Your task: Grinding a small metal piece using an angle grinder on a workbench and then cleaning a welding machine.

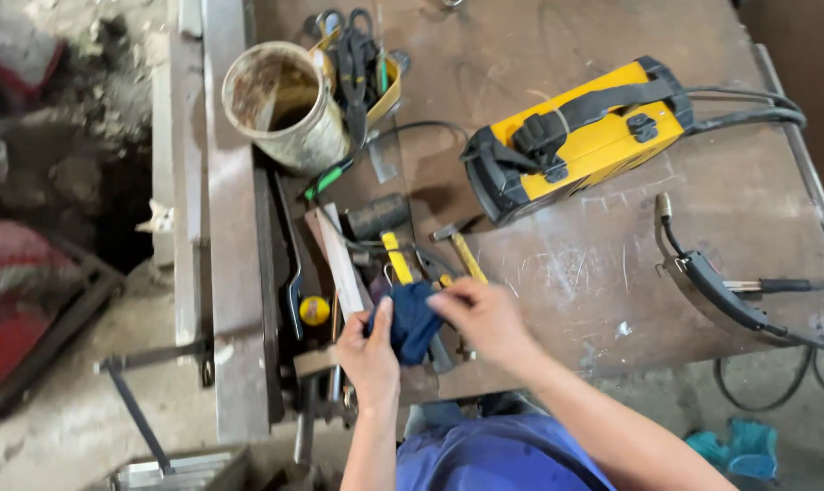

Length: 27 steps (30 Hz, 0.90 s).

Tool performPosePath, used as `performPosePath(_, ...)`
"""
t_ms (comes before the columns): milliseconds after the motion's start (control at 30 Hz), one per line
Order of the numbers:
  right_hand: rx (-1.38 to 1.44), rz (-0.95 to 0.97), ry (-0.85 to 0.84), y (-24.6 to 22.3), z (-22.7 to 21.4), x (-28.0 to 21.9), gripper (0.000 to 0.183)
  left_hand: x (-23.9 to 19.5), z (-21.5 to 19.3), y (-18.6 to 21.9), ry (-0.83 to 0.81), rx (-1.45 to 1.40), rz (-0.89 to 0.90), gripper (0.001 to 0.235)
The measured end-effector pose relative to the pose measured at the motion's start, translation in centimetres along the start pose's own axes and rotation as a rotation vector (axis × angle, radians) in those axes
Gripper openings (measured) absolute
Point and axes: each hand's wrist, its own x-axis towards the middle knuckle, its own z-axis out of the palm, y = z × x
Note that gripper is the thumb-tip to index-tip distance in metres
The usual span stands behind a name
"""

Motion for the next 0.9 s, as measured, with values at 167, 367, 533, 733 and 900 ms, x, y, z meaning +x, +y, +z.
performPosePath(167, 0.464, 0.118, 0.039, 5.8, -5.2, -1.4, 0.017, -1.5, 1.1, -1.2, 0.104, 0.204, 0.02, 0.045)
performPosePath(367, 0.999, 0.119, -0.062, 2.2, -7.4, -2.5, 0.011, -1.8, 2.3, 7.0, -0.386, -0.302, -0.236, 0.025)
performPosePath(533, 0.835, 0.135, 0.111, 3.8, -6.4, -2.7, 0.02, 0.0, 2.2, 6.3, -0.527, -0.281, -0.155, 0.016)
performPosePath(733, 0.222, 0.239, 0.076, 4.8, -3.2, -3.6, 0.02, 4.7, 1.3, 7.4, -0.484, -0.22, -0.059, 0.025)
performPosePath(900, 0.274, 0.109, 0.25, 1.0, -3.6, -4.8, 0.018, 7.4, -2.6, 4.4, -0.636, 0.264, 0.085, 0.031)
